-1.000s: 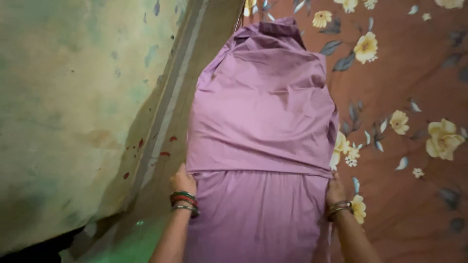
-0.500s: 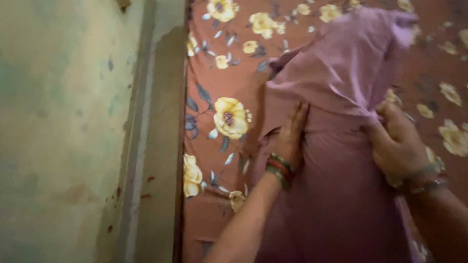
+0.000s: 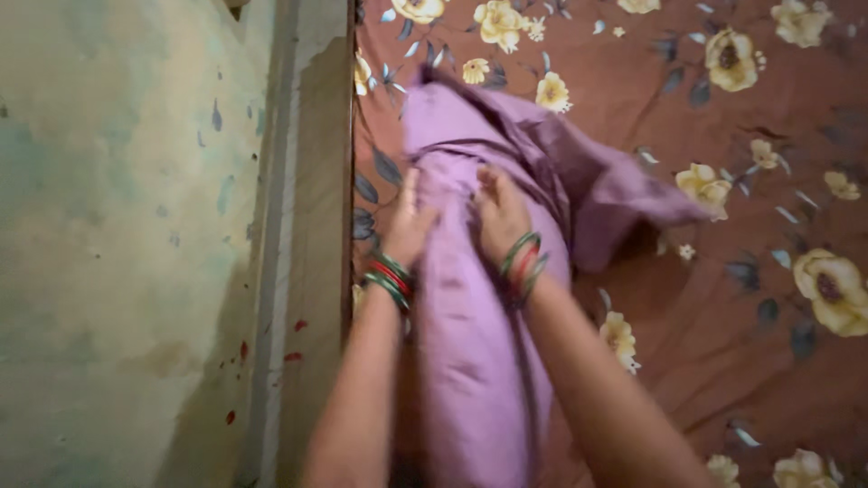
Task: The person puts a purple pillowcase onto a pillow. They insert the pillow, pull and adjust the case to fit, and smooth the surface. The finished pillow is placed on a floral-patterned bedsheet.
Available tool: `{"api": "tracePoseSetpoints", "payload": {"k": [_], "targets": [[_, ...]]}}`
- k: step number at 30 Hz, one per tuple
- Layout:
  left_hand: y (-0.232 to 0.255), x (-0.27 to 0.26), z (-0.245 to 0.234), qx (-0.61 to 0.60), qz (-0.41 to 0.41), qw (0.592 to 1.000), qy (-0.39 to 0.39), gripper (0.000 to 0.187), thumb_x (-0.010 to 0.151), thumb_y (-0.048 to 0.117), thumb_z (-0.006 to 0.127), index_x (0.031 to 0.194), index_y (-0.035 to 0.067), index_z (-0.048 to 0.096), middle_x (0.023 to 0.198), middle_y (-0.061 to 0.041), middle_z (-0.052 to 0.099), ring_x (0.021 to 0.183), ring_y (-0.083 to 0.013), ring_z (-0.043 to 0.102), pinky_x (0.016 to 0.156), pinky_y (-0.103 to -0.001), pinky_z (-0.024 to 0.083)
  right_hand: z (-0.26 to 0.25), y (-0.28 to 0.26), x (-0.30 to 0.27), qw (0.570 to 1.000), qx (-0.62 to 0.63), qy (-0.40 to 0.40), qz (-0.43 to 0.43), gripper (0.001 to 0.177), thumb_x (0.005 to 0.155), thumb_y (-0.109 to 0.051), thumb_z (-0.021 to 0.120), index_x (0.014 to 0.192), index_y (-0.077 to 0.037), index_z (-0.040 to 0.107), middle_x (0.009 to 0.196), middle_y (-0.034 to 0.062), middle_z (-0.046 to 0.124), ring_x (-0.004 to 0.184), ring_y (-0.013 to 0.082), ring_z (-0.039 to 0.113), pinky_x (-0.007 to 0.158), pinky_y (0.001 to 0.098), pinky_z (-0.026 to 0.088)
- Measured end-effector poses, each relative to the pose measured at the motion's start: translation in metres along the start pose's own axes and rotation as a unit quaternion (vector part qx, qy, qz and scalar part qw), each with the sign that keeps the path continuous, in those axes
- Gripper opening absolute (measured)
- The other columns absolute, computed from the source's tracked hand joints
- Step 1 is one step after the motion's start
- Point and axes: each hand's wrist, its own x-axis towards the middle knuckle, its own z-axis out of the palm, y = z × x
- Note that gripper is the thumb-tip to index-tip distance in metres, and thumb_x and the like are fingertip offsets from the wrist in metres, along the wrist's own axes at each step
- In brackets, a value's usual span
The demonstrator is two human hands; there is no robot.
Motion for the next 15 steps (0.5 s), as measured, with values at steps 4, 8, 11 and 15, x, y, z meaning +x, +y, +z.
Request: {"api": "tracePoseSetpoints", "payload": {"k": [4,8,11,15], "targets": [[-0.082,0.019,-0.072,0.101,-0.019,0.992,-0.069,0.080,0.092,0.016,0.063,0.162,0.009,0.024,0.159,-0.024,0.039,0.146,-0.0356,0.041,0.118,-0.038,0.033,0.012,0.058,-0.082,0.957,-0.254,-0.071,0.121,0.048,0.096,-0.023,0.057,0.141,-0.008,0.052,0.144,0.0202,0.053,0.135,0.0401,0.050,0.114,0.0453,0.039],[-0.129,0.010,-0.112,0.375,-0.266,0.876,-0.146,0.058,0.090,0.014,0.062,0.147,0.025,0.059,0.137,-0.015,0.066,0.126,-0.0335,0.063,0.110,-0.039,0.047,-0.009,0.118,-0.120,0.910,-0.381,-0.063,0.152,0.049,0.094,-0.025,0.059,0.141,-0.014,0.052,0.156,0.0177,0.044,0.140,0.0370,0.044,0.112,0.0487,0.038],[-0.132,0.014,-0.095,0.442,-0.136,0.881,-0.098,0.043,0.089,0.004,0.061,0.126,0.025,0.074,0.140,-0.006,0.066,0.128,-0.0289,0.063,0.110,-0.037,0.049,-0.025,0.146,-0.097,0.900,-0.402,-0.004,0.166,0.054,0.091,-0.023,0.062,0.143,-0.015,0.051,0.157,0.0167,0.044,0.141,0.0383,0.043,0.111,0.0532,0.036],[-0.117,0.025,-0.046,0.475,0.017,0.879,-0.034,0.046,0.079,0.023,0.078,0.123,0.017,0.067,0.129,-0.007,0.066,0.122,-0.0283,0.059,0.102,-0.045,0.046,-0.052,0.146,-0.043,0.900,-0.411,0.084,0.118,0.077,0.090,-0.029,0.072,0.156,-0.014,0.035,0.153,0.0255,0.043,0.136,0.0471,0.049,0.110,0.0538,0.041]]}}
